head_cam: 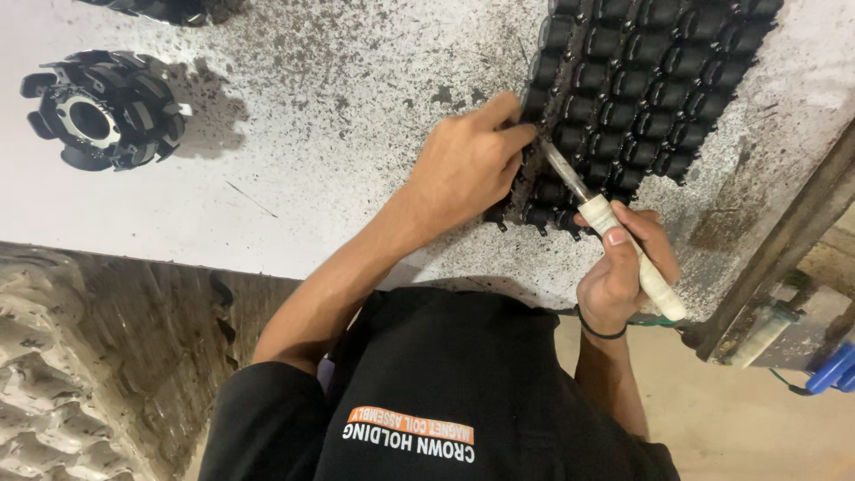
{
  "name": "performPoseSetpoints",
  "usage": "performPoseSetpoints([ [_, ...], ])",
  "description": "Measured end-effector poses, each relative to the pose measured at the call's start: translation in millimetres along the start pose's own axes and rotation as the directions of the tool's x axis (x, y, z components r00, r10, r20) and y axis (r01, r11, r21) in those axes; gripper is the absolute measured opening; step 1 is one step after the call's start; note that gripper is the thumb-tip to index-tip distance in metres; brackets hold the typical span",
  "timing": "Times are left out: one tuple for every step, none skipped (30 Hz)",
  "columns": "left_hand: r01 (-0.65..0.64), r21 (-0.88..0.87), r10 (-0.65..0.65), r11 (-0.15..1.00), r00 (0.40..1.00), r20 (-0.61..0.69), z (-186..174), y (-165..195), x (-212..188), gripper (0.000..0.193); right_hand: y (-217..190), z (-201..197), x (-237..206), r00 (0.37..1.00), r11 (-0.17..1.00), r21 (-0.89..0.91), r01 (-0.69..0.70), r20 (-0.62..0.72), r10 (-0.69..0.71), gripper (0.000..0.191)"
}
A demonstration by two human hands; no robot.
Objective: The person solders small black coil assembly components arranged in rows on a workbench, holding each part steady with one hand while applying a hot soldering iron with the other, with smoke rising as the iron touches each part. They occasionally set down or swap the iron and continue working through the rows of parts.
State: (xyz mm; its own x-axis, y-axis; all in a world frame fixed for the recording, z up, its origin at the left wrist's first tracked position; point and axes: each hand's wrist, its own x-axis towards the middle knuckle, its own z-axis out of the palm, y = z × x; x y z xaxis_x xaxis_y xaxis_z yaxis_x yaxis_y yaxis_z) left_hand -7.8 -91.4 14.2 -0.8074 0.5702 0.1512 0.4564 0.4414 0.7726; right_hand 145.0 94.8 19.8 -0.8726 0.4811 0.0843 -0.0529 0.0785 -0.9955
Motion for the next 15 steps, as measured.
performPoseSetpoints([
  [-0.001,-0.004,0.001,1.000,1.000,-0.012,-1,-1,0,0.015,0,-1,0,1.000,1.000,0.006,-0.005,0.000,0.005,0.027],
  [0.008,-0.013,-0.008,1.000,1.000,-0.006,-2,-1,0,0.016,-1,-2,0,1.000,1.000,0.013,-0.010,-0.001,0.010,0.027],
  [0.017,-0.019,-0.017,1.000,1.000,-0.001,-3,-2,0,0.017,-1,-3,0,1.000,1.000,0.021,-0.013,-0.002,0.013,0.027],
  [0.026,-0.025,-0.026,0.999,1.000,0.003,-4,-2,-1,0.018,-1,-3,-1,1.000,1.000,-0.011,0.020,0.008,-0.020,0.027],
  [0.029,-0.022,-0.029,0.999,1.000,0.000,-4,-2,-2,0.020,0,-3,-2,0.998,0.998,-0.043,0.052,0.020,-0.052,0.027],
  [0.031,-0.018,-0.031,0.999,1.000,-0.002,-4,-2,-2,0.021,0,-3,-2,0.996,0.994,-0.075,0.085,0.032,-0.083,0.027],
  [0.033,-0.015,-0.033,0.999,0.999,-0.003,-3,-2,-3,0.022,1,-3,-3,0.996,0.991,-0.098,0.090,0.024,-0.088,0.026],
  [0.023,-0.007,-0.023,1.000,1.000,-0.012,-2,-2,-4,0.022,2,-4,-3,0.996,0.988,-0.122,0.094,0.014,-0.093,0.026],
  [0.012,0.002,-0.012,1.000,1.000,-0.021,-1,-3,-4,0.022,2,-4,-4,0.995,0.984,-0.147,0.099,0.004,-0.100,0.025],
  [0.002,0.011,-0.002,1.000,1.000,-0.031,1,-4,-4,0.022,3,-4,-5,0.992,0.983,-0.129,0.129,0.022,-0.127,0.025],
  [0.006,0.019,-0.006,1.000,1.000,-0.020,4,-4,-3,0.021,5,-4,-5,0.987,0.982,-0.108,0.157,0.041,-0.153,0.025],
  [0.010,0.029,-0.009,1.000,1.000,-0.009,6,-5,-3,0.021,5,-4,-5,0.982,0.979,-0.087,0.185,0.060,-0.180,0.025],
  [0.012,0.037,-0.012,0.999,1.000,0.004,8,-6,-2,0.020,6,-4,-5,0.986,0.982,-0.095,0.165,0.048,-0.161,0.025],
  [0.003,0.045,-0.003,0.999,1.000,-0.005,9,-7,-3,0.020,5,-5,-5,0.989,0.984,-0.106,0.145,0.034,-0.142,0.025],
  [-0.005,0.054,0.006,0.999,1.000,-0.017,10,-7,-3,0.019,5,-6,-4,0.992,0.985,-0.116,0.126,0.022,-0.125,0.025],
])
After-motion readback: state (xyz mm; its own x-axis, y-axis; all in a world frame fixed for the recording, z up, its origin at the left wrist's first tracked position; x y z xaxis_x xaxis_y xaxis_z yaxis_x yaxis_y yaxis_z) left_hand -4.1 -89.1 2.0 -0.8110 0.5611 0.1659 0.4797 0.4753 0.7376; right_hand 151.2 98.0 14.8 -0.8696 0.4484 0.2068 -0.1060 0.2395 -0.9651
